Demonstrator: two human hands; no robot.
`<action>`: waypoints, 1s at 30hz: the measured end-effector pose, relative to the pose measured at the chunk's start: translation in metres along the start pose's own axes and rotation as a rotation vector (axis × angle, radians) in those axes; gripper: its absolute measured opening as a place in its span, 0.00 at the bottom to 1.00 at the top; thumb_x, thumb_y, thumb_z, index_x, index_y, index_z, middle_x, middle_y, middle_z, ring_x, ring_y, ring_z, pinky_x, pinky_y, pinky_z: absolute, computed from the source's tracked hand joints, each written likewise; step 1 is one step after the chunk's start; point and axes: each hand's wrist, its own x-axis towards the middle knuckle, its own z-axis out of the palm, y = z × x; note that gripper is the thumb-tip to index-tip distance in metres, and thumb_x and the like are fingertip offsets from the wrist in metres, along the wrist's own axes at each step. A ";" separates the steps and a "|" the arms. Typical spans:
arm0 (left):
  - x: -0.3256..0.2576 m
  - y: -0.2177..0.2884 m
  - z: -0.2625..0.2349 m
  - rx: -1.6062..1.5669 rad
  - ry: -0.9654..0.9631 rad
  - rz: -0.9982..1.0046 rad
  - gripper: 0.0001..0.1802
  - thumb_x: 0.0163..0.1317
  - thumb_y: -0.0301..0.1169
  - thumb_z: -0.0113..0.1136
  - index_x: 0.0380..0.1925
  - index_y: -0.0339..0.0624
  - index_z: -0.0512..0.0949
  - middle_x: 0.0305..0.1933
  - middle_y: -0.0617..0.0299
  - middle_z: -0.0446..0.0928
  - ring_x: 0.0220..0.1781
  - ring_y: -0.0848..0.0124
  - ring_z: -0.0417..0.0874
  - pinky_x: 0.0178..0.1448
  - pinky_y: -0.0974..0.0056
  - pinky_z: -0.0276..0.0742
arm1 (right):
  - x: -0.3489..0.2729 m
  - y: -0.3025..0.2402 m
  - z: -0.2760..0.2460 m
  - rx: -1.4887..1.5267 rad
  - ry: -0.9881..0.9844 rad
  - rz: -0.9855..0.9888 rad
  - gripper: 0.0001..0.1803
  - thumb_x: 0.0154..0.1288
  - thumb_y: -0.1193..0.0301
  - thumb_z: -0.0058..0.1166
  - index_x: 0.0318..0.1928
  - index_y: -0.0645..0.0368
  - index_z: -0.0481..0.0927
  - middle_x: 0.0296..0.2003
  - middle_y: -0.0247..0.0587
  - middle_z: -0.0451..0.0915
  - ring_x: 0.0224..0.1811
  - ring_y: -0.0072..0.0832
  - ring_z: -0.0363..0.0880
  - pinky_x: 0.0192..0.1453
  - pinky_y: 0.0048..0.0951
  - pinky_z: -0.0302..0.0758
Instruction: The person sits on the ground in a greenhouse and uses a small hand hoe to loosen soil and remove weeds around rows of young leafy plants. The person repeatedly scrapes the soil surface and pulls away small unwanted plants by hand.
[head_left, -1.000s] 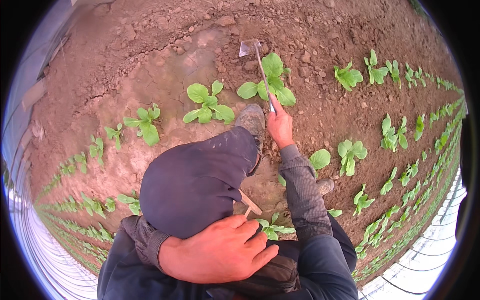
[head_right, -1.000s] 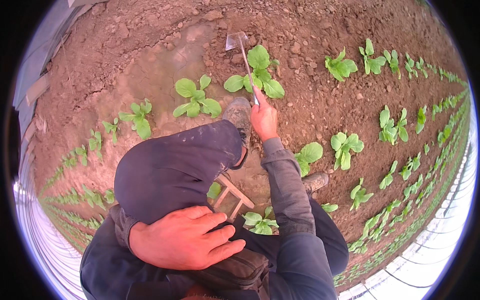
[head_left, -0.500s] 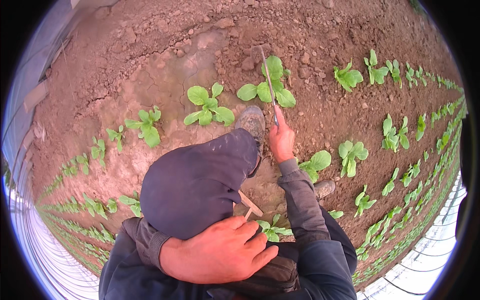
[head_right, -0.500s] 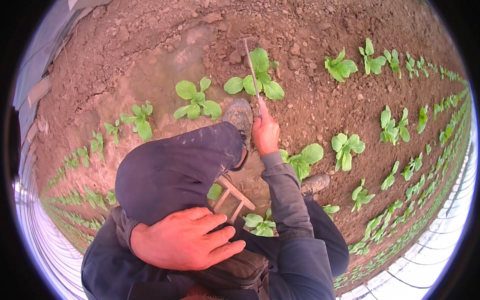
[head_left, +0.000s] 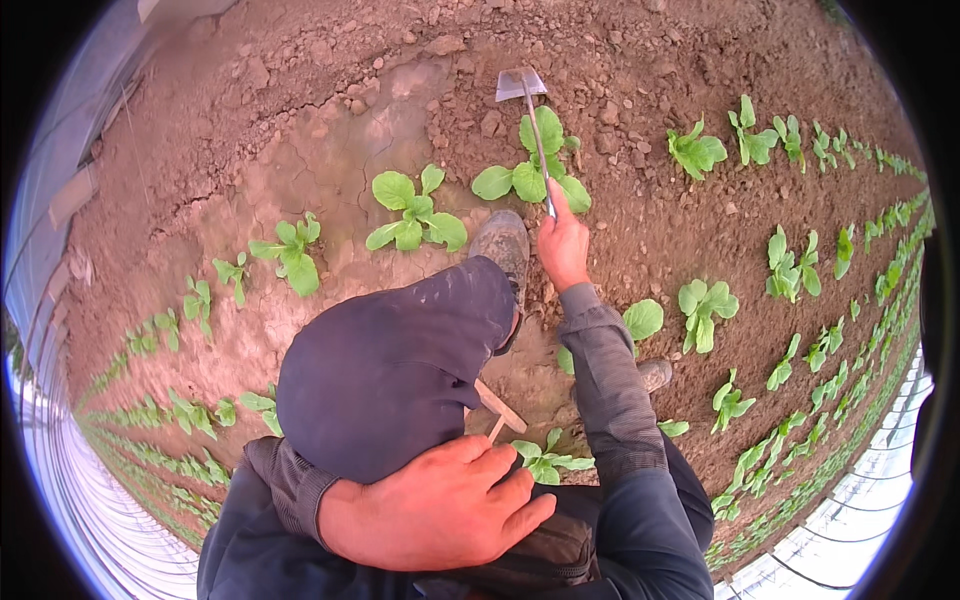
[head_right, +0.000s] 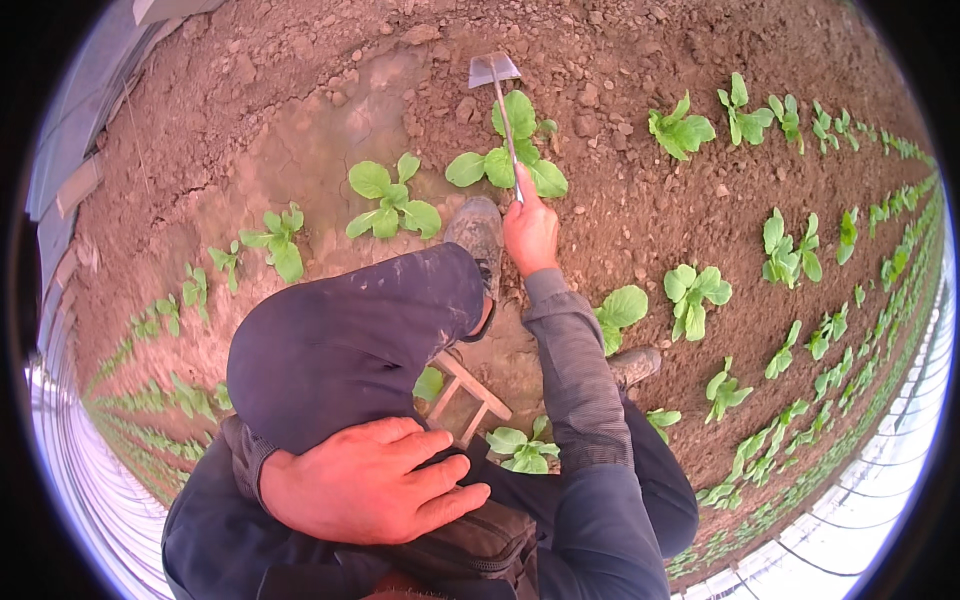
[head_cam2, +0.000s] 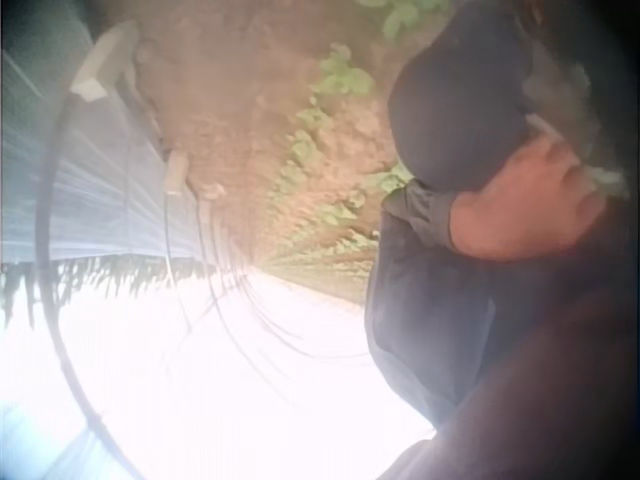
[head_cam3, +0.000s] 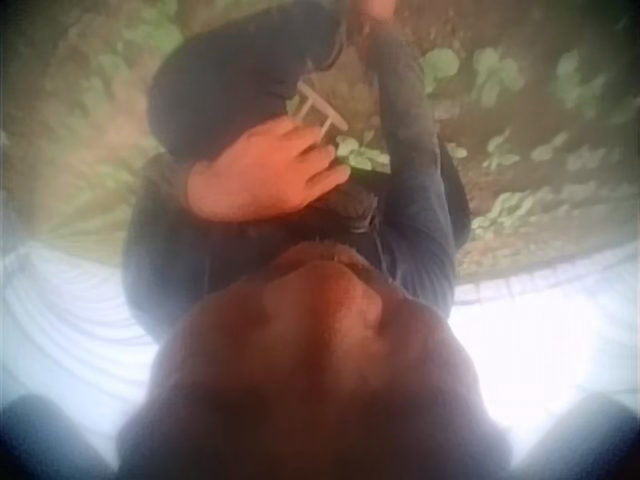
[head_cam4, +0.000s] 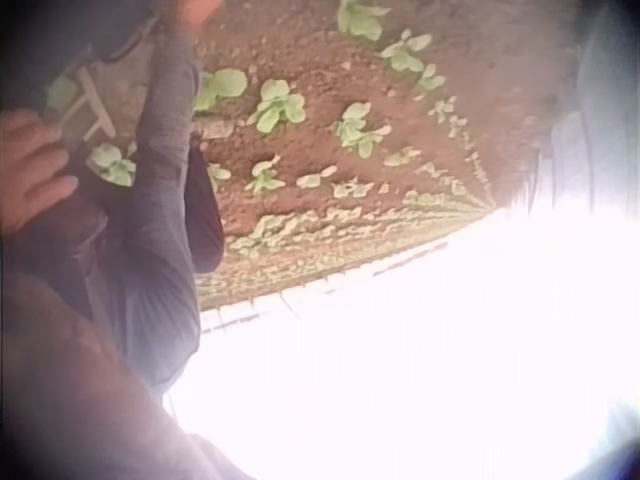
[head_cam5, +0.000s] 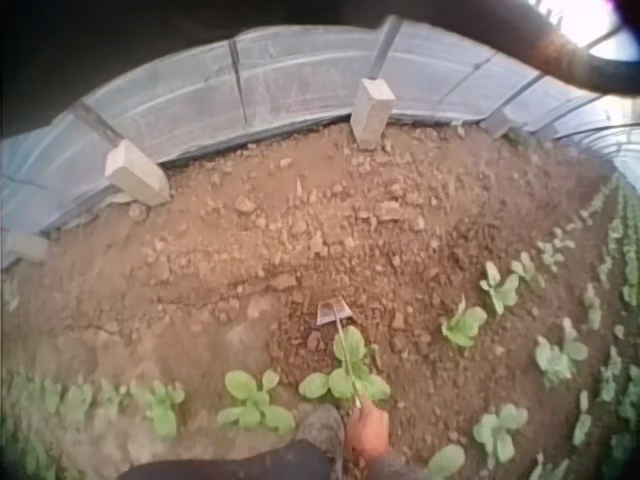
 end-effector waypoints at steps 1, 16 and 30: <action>0.000 0.001 0.002 0.005 0.005 0.005 0.23 0.52 0.33 0.60 0.51 0.48 0.84 0.47 0.61 0.82 0.50 0.61 0.83 0.53 0.61 0.79 | 0.012 0.001 -0.003 -0.027 0.022 0.003 0.32 0.64 0.77 0.52 0.70 0.44 0.73 0.32 0.64 0.82 0.35 0.58 0.84 0.41 0.53 0.78; -0.009 0.006 0.000 -0.017 -0.079 -0.016 0.20 0.53 0.34 0.61 0.48 0.47 0.85 0.46 0.61 0.81 0.50 0.62 0.83 0.53 0.60 0.80 | -0.012 -0.007 -0.003 -0.019 -0.087 -0.012 0.32 0.65 0.76 0.50 0.70 0.40 0.72 0.37 0.65 0.82 0.40 0.59 0.84 0.44 0.51 0.80; -0.009 0.004 -0.003 -0.012 -0.101 0.013 0.22 0.53 0.34 0.61 0.50 0.48 0.84 0.45 0.62 0.81 0.49 0.62 0.82 0.52 0.62 0.79 | -0.064 0.036 0.006 0.088 -0.097 0.022 0.33 0.63 0.76 0.50 0.70 0.38 0.74 0.32 0.63 0.82 0.35 0.59 0.84 0.43 0.51 0.79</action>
